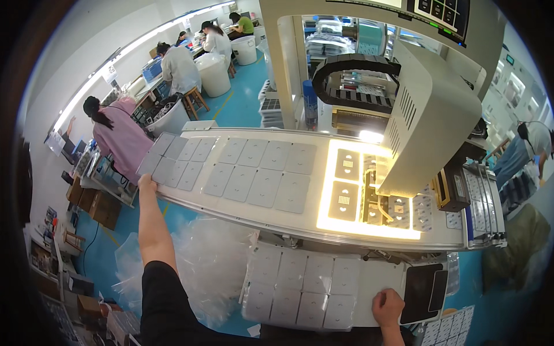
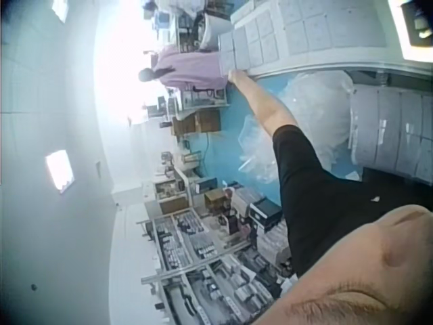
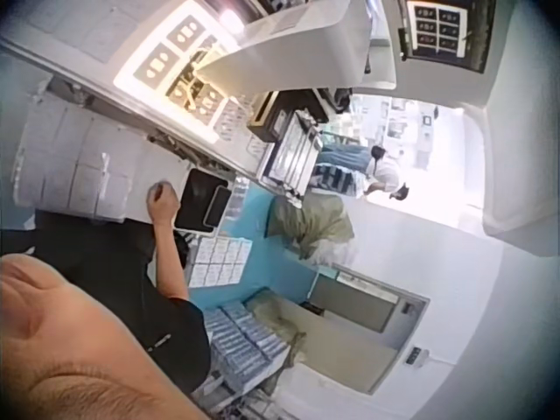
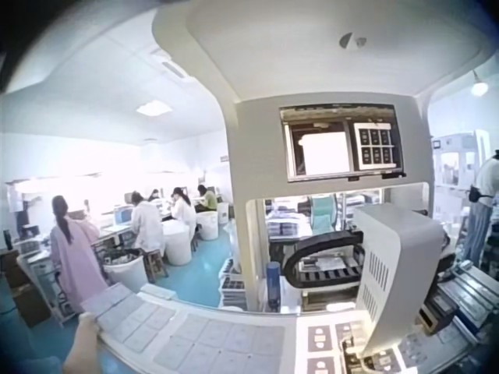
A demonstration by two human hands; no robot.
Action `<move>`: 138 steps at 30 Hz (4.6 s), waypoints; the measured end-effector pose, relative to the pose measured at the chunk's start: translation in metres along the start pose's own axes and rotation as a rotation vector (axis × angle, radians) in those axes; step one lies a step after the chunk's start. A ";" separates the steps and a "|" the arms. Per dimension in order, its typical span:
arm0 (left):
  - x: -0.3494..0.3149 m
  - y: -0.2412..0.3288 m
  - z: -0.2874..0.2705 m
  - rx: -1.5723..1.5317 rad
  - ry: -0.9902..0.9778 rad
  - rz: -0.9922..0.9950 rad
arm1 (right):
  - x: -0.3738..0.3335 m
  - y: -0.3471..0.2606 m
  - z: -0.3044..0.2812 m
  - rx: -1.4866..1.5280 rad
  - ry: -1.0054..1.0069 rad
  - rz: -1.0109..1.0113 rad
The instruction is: Placing electronic panels into protective plastic sheets and stacking them in trays.
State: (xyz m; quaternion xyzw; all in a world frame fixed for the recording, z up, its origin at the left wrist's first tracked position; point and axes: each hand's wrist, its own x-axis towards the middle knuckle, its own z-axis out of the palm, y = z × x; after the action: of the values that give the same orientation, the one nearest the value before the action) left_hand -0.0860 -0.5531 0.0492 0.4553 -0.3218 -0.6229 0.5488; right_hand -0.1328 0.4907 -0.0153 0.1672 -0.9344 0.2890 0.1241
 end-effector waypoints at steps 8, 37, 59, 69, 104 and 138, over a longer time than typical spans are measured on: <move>0.008 -0.017 0.000 0.247 -0.142 0.093 | -0.001 0.001 0.002 -0.020 -0.006 0.007; -0.238 -0.002 0.008 1.770 -0.370 0.777 | -0.001 -0.006 -0.004 0.039 0.026 -0.038; -0.360 -0.043 0.042 1.675 -0.823 0.868 | -0.005 -0.002 -0.007 0.037 0.015 -0.047; -0.329 -0.059 0.037 1.760 -0.807 0.888 | -0.002 0.006 -0.013 0.016 -0.009 -0.058; -0.841 -0.140 -0.149 0.938 -1.777 0.823 | 0.369 0.425 -0.322 -0.264 -0.177 0.783; -0.835 -0.145 -0.159 1.134 -1.912 0.804 | -0.007 0.223 -0.597 -0.429 0.062 0.516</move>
State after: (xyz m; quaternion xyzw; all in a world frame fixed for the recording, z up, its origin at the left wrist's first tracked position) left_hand -0.0107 0.3062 0.0374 -0.1513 -0.9525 -0.2614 -0.0388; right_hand -0.1310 1.0128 0.3498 -0.1138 -0.9812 0.1125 0.1076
